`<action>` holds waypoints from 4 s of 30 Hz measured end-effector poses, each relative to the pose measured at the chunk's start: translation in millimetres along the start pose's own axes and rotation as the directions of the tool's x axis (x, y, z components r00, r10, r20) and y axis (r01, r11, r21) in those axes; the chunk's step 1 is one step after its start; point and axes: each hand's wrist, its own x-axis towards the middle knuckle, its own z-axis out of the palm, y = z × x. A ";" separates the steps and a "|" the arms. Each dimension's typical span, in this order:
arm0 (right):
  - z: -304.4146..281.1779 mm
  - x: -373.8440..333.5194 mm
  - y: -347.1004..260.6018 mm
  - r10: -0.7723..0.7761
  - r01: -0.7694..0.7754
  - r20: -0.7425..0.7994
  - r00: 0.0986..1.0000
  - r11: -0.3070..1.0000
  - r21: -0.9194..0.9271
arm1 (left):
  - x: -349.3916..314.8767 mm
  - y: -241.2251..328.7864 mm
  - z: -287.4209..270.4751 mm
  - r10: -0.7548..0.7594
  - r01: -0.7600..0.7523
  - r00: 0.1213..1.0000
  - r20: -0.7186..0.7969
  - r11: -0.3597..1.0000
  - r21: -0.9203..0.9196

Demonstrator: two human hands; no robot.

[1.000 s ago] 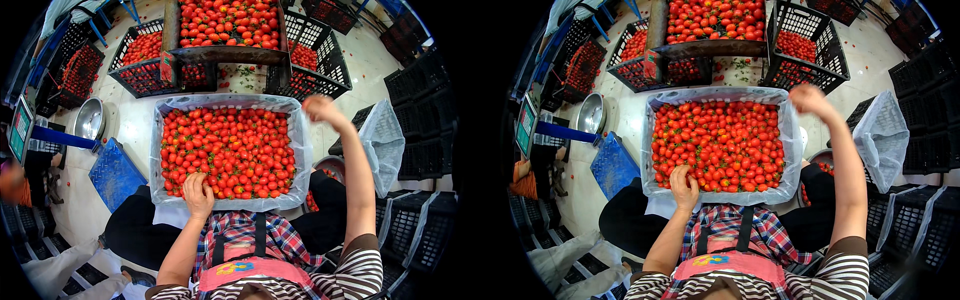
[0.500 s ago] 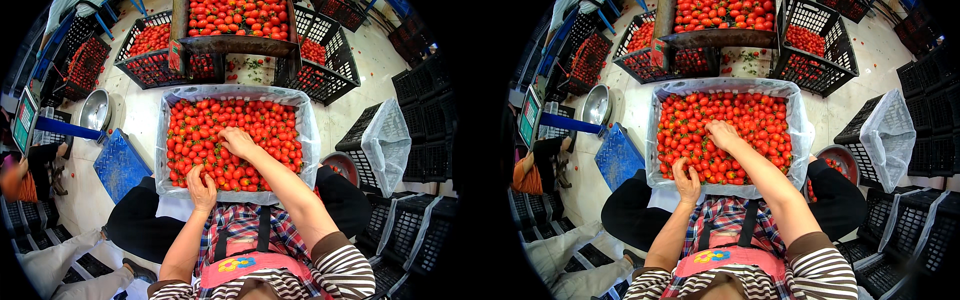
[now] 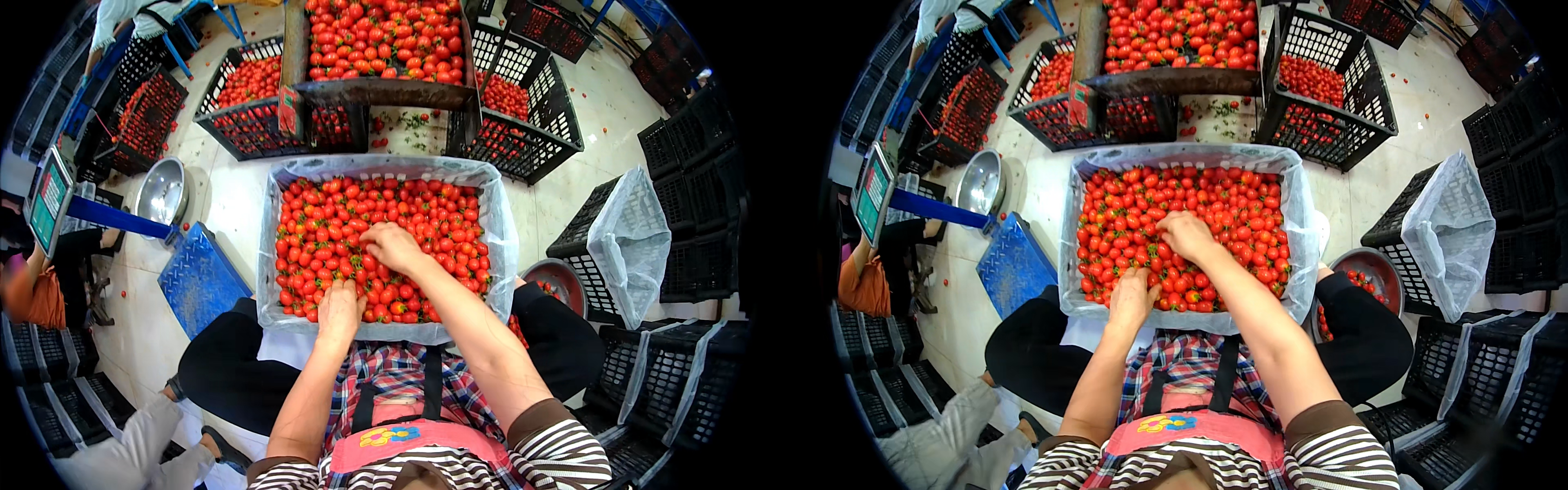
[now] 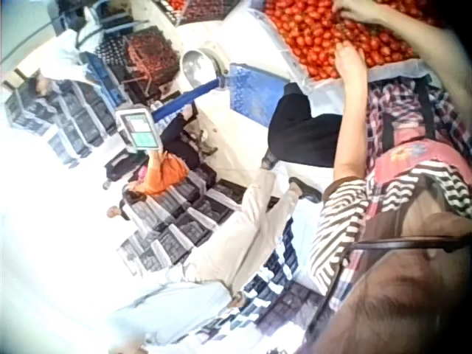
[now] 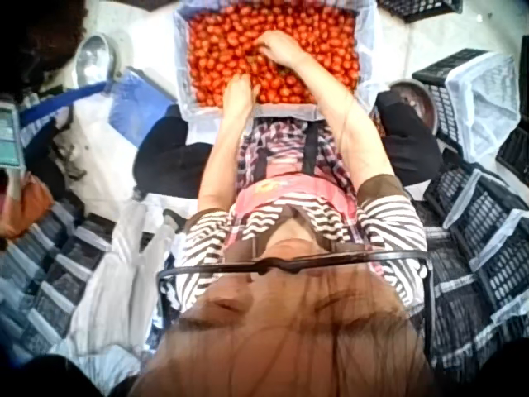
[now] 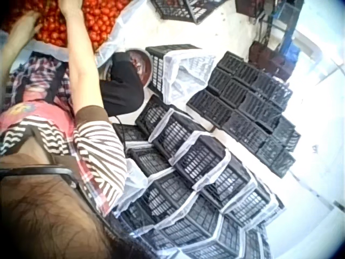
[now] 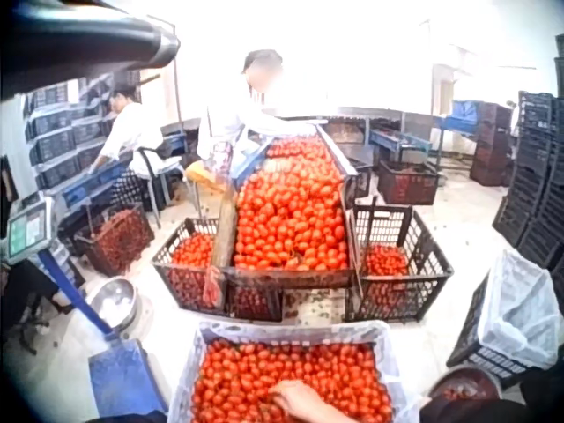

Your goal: The person sorts tomatoes from a conveyor belt into a plastic-lined crate by hand, and then places the filled crate onto a digital scale.

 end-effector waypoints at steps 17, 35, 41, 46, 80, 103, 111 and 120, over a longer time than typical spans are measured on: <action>-26.6 -103.5 -9.5 0.179 -0.428 0.577 0.797 -0.506 0.749 | 2.9 55.1 -22.7 0.267 -0.388 0.905 -0.332 0.838 -0.384; -109.5 -154.8 99.1 0.578 -0.498 -0.527 0.623 0.813 0.303 | 125.2 101.6 64.7 0.398 -0.444 0.864 0.310 0.891 0.093; -86.6 -170.2 71.4 0.682 -0.557 -0.418 0.600 0.731 0.393 | 90.4 26.3 2.4 0.439 -0.339 0.808 0.393 0.892 -0.301; -66.4 -186.5 58.6 0.613 -0.604 -0.523 0.593 0.768 0.214 | 27.7 -52.1 -36.6 0.151 -0.219 0.866 -0.476 0.972 -0.090; -226.3 25.3 36.3 0.384 0.052 -0.747 0.543 0.872 0.486 | 50.5 0.3 -4.3 0.123 -0.174 0.960 -0.252 0.967 -0.189; -132.7 -6.6 -51.0 -0.112 -0.072 -0.687 0.718 0.970 -0.233 | 232.2 66.1 -91.3 0.284 -0.210 0.831 -0.479 0.956 0.203; -137.5 50.0 -8.5 -0.122 -0.136 -0.682 0.721 0.940 -0.312 | 208.2 47.7 -86.0 0.402 -0.371 0.745 -0.532 0.913 0.170; -172.2 87.1 -15.6 -0.157 -0.152 -0.686 0.710 0.918 -0.367 | 250.1 83.3 -108.9 0.379 -0.338 0.759 -0.529 0.924 0.177</action>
